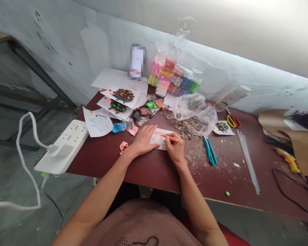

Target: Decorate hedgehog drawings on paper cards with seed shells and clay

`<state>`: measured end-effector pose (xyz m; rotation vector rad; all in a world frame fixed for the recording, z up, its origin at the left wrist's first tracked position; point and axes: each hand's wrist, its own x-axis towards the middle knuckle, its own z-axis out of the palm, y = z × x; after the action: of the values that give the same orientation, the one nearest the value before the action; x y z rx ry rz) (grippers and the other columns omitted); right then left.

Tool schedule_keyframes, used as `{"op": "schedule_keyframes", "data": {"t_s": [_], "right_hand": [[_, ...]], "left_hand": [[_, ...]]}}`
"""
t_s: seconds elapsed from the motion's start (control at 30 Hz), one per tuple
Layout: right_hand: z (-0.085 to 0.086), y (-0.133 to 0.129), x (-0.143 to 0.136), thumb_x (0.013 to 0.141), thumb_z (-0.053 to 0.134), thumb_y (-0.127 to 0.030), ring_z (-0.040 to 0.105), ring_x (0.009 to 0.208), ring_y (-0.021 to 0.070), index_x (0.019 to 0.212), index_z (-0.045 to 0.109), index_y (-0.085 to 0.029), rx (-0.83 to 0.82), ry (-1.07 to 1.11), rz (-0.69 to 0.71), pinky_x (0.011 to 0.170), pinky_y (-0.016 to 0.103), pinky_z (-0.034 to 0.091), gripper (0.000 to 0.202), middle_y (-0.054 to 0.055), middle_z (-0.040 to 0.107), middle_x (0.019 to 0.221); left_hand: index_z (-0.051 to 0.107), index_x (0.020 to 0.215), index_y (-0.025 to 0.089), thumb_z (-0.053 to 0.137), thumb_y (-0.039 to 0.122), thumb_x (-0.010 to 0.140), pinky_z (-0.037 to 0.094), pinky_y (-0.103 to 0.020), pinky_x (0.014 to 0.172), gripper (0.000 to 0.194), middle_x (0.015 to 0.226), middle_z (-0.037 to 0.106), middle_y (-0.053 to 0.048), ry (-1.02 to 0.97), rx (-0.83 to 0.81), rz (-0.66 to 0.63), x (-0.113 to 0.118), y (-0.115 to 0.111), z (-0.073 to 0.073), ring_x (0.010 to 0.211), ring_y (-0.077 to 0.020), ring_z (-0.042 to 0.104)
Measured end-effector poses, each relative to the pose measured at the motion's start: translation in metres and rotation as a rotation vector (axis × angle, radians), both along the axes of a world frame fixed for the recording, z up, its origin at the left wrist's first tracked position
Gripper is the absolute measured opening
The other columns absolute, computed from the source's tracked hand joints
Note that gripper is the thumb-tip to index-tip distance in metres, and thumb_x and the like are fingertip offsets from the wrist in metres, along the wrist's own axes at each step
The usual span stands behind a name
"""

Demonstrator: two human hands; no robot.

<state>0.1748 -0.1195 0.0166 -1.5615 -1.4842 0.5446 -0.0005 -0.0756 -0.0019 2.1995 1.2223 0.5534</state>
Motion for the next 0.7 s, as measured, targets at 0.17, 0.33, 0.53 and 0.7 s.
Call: {"op": "schedule_keyframes", "data": {"t_s": [0.17, 0.33, 0.53, 0.7], "right_hand": [[0.0004, -0.0009, 0.0005, 0.087, 0.054, -0.036, 0.053, 0.054, 0.0125, 0.074, 0.062, -0.021, -0.008, 0.004, -0.013, 0.056, 0.025, 0.042, 0.021, 0.001, 0.067, 0.068], [0.0002, -0.0012, -0.0008, 0.086, 0.055, -0.037, 0.051, 0.052, 0.0120, 0.075, 0.062, -0.021, -0.022, 0.008, 0.004, 0.053, 0.025, 0.040, 0.021, 0.001, 0.066, 0.067], [0.0011, -0.0016, -0.0017, 0.084, 0.055, -0.037, 0.051, 0.051, 0.0123, 0.073, 0.061, -0.021, -0.021, 0.038, 0.009, 0.052, 0.025, 0.039, 0.020, 0.001, 0.065, 0.065], [0.0011, -0.0015, 0.0027, 0.085, 0.053, -0.038, 0.052, 0.052, 0.0126, 0.073, 0.061, -0.021, -0.011, 0.031, -0.049, 0.055, 0.025, 0.041, 0.023, 0.001, 0.065, 0.065]], "left_hand": [[0.043, 0.152, 0.016, 0.077, 0.034, 0.078, 0.032, -0.050, 0.123, 0.084, 0.156, 0.049, -0.016, 0.005, -0.006, 0.005, 0.0000, -0.0001, -0.0002, 0.145, -0.0323, 0.044], [0.042, 0.152, 0.015, 0.076, 0.034, 0.078, 0.032, -0.051, 0.123, 0.084, 0.155, 0.050, -0.016, -0.005, 0.006, 0.003, -0.0001, 0.0003, -0.0032, 0.143, -0.0326, 0.045], [0.042, 0.153, 0.019, 0.076, 0.035, 0.078, 0.033, -0.051, 0.122, 0.083, 0.155, 0.050, -0.014, -0.016, 0.026, -0.002, -0.0009, 0.0004, -0.0053, 0.143, -0.0326, 0.045], [0.042, 0.153, 0.016, 0.075, 0.036, 0.079, 0.032, -0.050, 0.123, 0.083, 0.156, 0.048, -0.016, 0.012, -0.004, -0.002, -0.0006, 0.0001, -0.0013, 0.146, -0.0323, 0.043]]}}
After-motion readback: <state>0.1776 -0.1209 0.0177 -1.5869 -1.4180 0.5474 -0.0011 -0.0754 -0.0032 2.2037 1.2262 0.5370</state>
